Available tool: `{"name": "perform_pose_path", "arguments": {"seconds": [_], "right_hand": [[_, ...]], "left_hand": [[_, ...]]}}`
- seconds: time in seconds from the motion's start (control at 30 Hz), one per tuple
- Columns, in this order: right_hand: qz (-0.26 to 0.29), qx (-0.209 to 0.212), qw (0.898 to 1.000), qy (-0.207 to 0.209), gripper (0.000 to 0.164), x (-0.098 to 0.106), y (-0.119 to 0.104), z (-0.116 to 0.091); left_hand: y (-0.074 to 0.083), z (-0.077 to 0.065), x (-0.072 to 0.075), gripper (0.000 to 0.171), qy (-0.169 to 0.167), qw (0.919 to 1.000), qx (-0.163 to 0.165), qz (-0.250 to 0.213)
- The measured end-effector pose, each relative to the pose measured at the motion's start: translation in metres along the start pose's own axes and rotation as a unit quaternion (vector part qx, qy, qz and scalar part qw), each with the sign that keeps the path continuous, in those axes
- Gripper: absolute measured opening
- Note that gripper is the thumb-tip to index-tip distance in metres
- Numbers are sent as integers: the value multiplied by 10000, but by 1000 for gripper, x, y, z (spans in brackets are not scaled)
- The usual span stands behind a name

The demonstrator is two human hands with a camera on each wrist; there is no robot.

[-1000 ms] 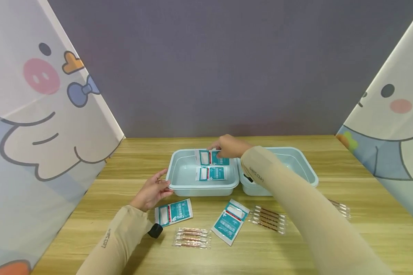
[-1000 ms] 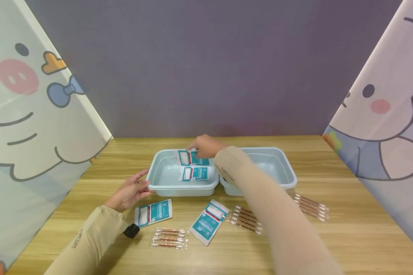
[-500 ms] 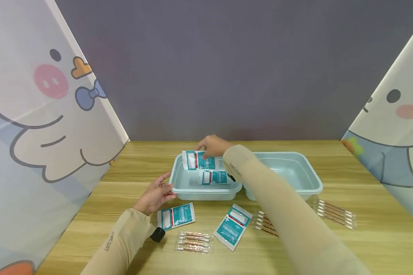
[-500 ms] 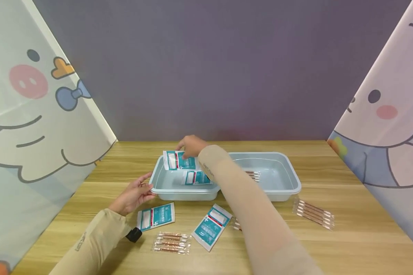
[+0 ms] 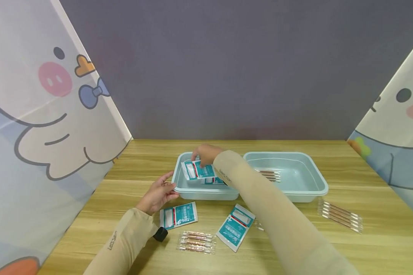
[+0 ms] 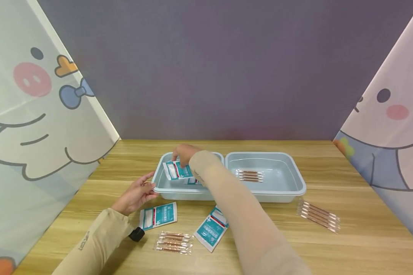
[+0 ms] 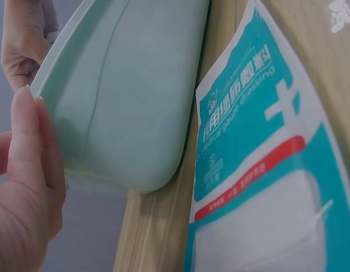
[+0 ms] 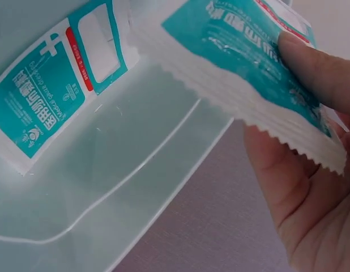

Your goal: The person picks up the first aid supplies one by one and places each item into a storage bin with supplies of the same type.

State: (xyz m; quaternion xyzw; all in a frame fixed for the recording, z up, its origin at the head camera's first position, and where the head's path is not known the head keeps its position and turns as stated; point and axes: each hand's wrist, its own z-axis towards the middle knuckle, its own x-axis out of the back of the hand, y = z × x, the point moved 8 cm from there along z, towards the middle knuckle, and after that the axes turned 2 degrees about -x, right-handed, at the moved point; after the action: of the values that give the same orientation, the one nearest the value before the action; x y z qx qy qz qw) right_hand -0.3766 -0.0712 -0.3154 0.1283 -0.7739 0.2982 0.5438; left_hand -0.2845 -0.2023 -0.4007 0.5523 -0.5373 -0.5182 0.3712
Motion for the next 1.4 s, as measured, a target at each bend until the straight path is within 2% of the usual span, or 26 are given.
{"name": "perform_pose_path", "arguments": {"seconds": [0.17,0.37,0.67,0.9,1.03,1.2,1.4], "right_hand": [[-46,-167,9998,14,38,-4,3,5],[-100,-105,9999,-24,35,-13,-1,10],[-213,-102,9995,-189,35,-20,-3,8],[-240,-105,9993,-254,46,-21,1,10],[-287,-92,9994,-184,50,-16,5,6],[-95,-84,9997,-209,50,-10,11,-3],[85,175,9993,-331,49,-8,12,-21]], "left_hand": [[0,0,1,60,29,10000,-32,-75],[1,1,1,60,-49,9998,-168,-90],[2,2,1,59,16,9999,-137,3],[0,3,2,59,45,9999,-109,28],[0,3,0,59,63,9999,-98,69],[1,2,0,58,90,9998,-142,130],[1,1,1,60,84,9998,-134,142]]}}
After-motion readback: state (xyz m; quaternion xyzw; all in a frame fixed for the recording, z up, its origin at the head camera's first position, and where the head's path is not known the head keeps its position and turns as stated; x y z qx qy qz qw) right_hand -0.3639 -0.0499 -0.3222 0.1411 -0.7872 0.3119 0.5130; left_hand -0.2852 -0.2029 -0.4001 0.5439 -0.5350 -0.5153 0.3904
